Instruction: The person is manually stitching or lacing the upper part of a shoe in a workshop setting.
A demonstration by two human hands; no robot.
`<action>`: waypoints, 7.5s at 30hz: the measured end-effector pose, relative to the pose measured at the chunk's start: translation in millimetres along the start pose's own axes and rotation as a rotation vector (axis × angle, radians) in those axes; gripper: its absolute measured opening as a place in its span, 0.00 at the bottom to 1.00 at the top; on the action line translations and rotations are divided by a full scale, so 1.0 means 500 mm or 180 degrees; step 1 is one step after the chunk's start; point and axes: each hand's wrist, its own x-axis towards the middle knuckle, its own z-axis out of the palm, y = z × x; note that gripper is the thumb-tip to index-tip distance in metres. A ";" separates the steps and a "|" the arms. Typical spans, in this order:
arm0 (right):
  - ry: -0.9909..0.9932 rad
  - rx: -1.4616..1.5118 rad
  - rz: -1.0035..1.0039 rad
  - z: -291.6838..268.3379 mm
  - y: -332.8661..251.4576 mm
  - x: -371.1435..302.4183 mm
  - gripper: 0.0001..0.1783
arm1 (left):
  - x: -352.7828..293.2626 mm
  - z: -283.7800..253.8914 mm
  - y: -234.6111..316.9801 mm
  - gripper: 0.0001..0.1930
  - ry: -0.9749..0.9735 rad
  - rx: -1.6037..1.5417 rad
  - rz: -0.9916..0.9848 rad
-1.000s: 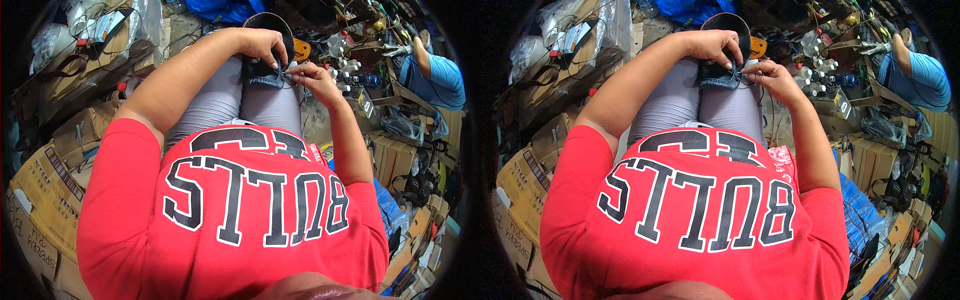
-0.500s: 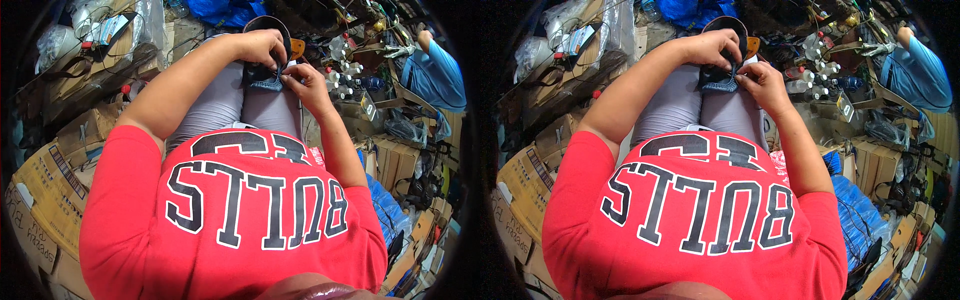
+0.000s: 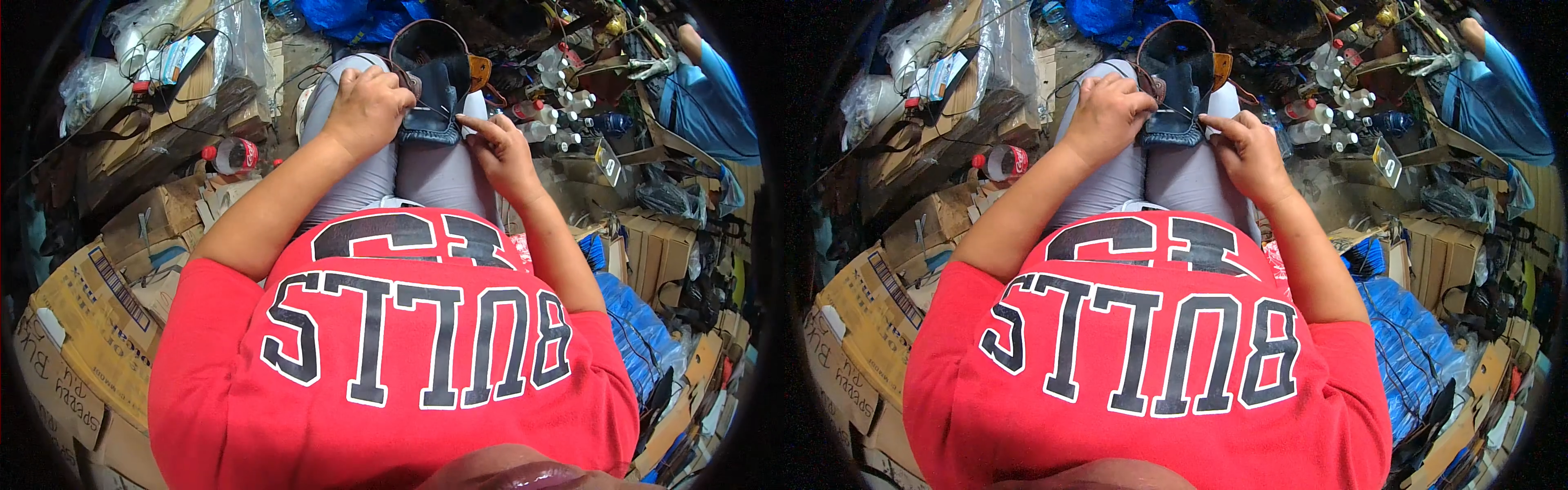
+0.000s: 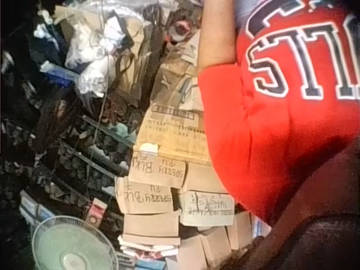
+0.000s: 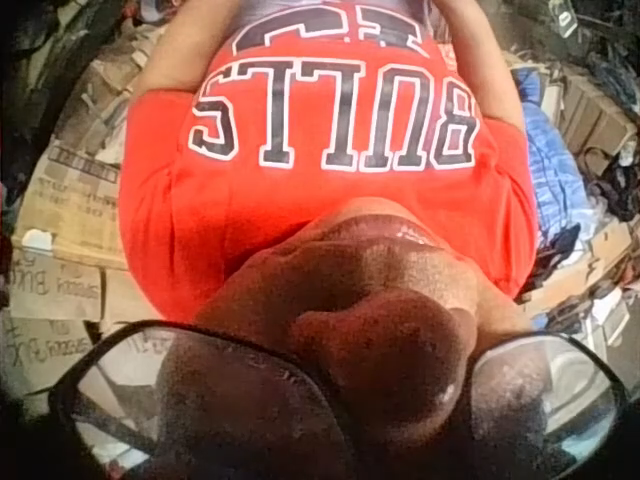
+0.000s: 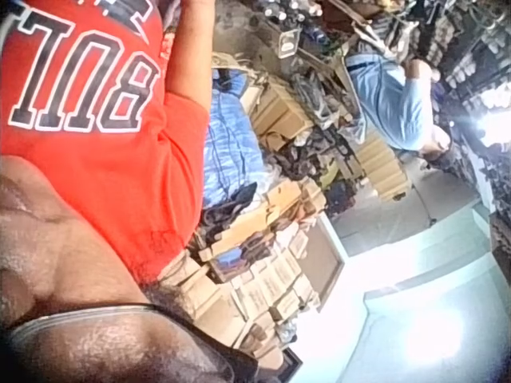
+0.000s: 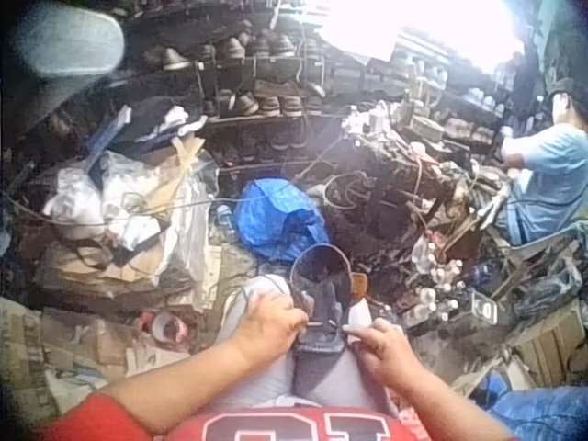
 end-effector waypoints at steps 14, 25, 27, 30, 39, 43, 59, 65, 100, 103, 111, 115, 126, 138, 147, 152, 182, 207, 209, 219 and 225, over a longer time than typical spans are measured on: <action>-0.0944 0.1223 0.0618 -0.031 0.058 0.060 0.23 | 0.034 0.036 -0.020 0.10 -0.0091 -0.1355 0.0017; -0.1044 0.1435 0.0673 -0.032 0.065 0.058 0.23 | 0.038 0.042 -0.019 0.08 -0.0188 -0.1257 0.0053; -0.1086 0.1533 0.0670 -0.030 0.075 0.061 0.24 | 0.047 0.051 -0.024 0.08 -0.0413 -0.1621 0.0058; -0.1050 0.1515 0.0508 -0.026 0.073 0.058 0.23 | 0.064 0.049 -0.024 0.07 -0.0625 -0.1759 0.0142; -0.0950 0.2489 0.1215 -0.021 0.053 0.030 0.17 | 0.038 0.003 0.022 0.10 -0.0738 -0.1675 -0.0765; -0.1004 0.2514 0.1185 -0.013 0.060 0.039 0.17 | 0.046 0.025 0.027 0.10 -0.1114 -0.1955 -0.1486; -0.1014 0.2614 0.0985 -0.031 0.082 0.055 0.07 | 0.037 -0.010 -0.011 0.05 -0.0985 -0.1040 -0.0326; -0.0503 0.1667 0.0605 -0.011 0.075 0.026 0.08 | 0.042 0.001 0.012 0.05 -0.1328 -0.1553 -0.0656; -0.0797 -0.2332 -0.1394 -0.059 -0.021 0.080 0.06 | 0.062 0.009 0.011 0.05 -0.1445 -0.1001 0.0196; -0.0778 -0.2083 -0.1444 -0.058 -0.009 0.075 0.06 | 0.043 -0.022 0.015 0.05 -0.1213 -0.0540 0.0430; -0.0062 -0.0030 0.0643 -0.148 0.175 -0.003 0.06 | -0.054 -0.144 -0.124 0.04 -0.0358 -0.0847 -0.0649; 0.0591 0.3073 0.0612 -0.157 0.063 0.069 0.12 | 0.034 -0.196 -0.036 0.02 -0.0315 -0.3513 -0.1282; -0.1022 0.0037 0.0252 -0.148 0.121 -0.027 0.08 | -0.083 -0.219 -0.155 0.07 -0.0690 -0.0521 -0.0540; -0.0472 -0.0030 0.1586 -0.169 0.306 -0.163 0.16 | -0.046 -0.222 -0.184 0.17 0.0537 -0.0210 -0.1049; -0.0435 0.1051 0.0068 -0.048 0.056 0.088 0.08 | 0.126 0.020 -0.010 0.20 -0.1126 -0.1429 0.0027; -0.0720 0.1113 0.0140 -0.035 0.068 0.087 0.10 | 0.136 0.032 -0.019 0.13 -0.2080 -0.2151 -0.0301; -0.0878 0.2367 0.1062 -0.065 0.072 0.018 0.09 | 0.029 -0.026 0.021 0.24 -0.0876 -0.1349 -0.0599; 0.0876 0.3572 0.2362 -0.082 0.255 -0.168 0.27 | -0.052 -0.157 -0.210 0.20 0.0117 -0.2580 -0.2947; 0.1467 0.2507 0.2603 -0.118 0.257 -0.155 0.32 | -0.052 -0.146 -0.163 0.17 0.0056 -0.1975 -0.2256; -0.1125 -0.0044 -0.0272 -0.073 -0.036 0.100 0.16 | 0.129 0.017 -0.007 0.17 -0.0678 -0.1000 0.0122; -0.1475 -0.0096 -0.0634 -0.051 -0.015 0.106 0.09 | 0.104 0.057 -0.037 0.19 -0.1137 -0.1893 -0.0219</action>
